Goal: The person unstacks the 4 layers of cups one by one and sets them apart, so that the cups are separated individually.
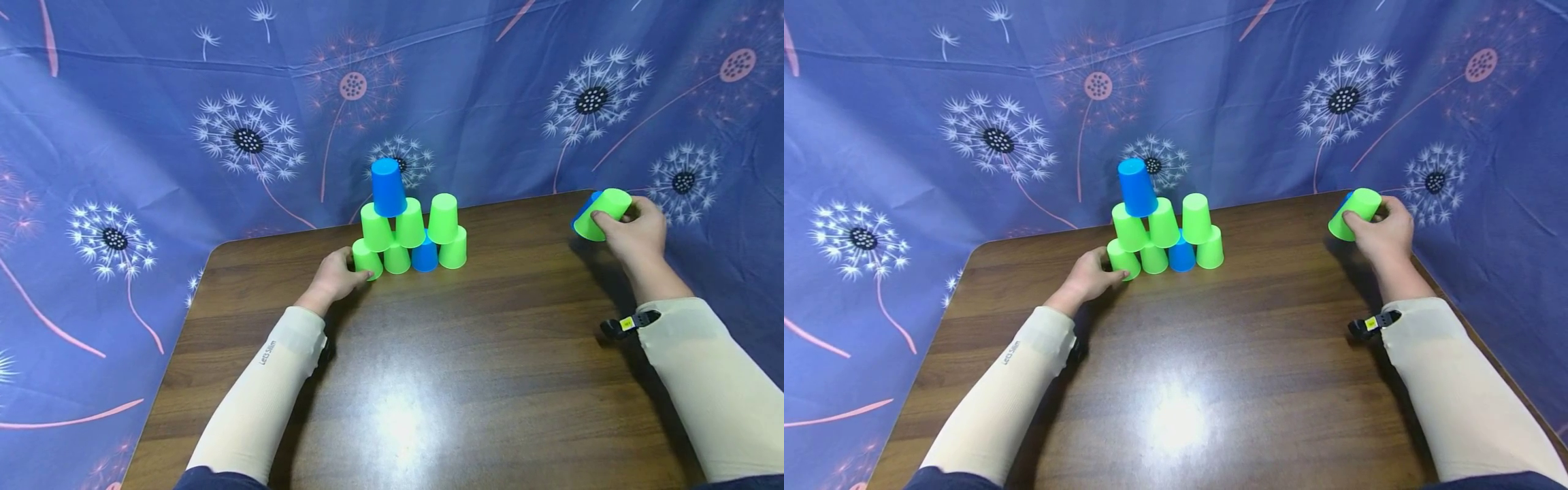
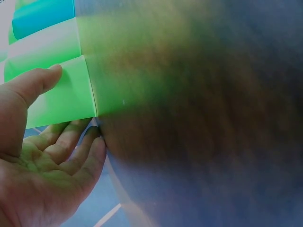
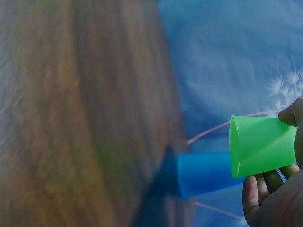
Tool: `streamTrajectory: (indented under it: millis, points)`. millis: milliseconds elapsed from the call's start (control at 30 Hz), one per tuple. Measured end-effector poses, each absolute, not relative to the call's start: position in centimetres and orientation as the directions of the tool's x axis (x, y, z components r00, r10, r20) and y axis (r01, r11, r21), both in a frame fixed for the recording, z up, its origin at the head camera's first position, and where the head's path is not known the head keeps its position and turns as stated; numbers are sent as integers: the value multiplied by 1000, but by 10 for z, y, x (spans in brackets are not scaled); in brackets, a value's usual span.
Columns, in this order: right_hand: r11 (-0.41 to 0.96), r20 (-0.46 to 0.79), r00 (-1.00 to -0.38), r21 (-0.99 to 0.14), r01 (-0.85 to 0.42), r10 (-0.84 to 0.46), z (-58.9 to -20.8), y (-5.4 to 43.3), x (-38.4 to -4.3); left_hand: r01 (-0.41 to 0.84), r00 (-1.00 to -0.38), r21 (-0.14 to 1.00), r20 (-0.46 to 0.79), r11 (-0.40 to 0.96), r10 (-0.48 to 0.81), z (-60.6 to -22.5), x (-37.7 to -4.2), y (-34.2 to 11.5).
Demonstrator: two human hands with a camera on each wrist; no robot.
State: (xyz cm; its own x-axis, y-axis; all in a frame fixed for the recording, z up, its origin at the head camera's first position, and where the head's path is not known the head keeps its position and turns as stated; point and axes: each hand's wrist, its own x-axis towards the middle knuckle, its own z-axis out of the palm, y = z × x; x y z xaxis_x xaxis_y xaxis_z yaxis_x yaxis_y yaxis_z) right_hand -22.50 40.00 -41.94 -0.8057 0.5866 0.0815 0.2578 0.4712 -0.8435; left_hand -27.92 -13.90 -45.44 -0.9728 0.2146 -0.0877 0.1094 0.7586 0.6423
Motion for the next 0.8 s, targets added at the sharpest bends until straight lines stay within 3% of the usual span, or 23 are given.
streamTrajectory:
  millis: [433,800]
  points:
    - [499,0,-789,-775,389,615,-438,418,-218,103,-974,643,-90,759,208,-454,-279,-139]
    - [547,-21,-813,-730,410,582,-446,425,-216,99,-972,643,-100,759,211,-454,-278,-139]
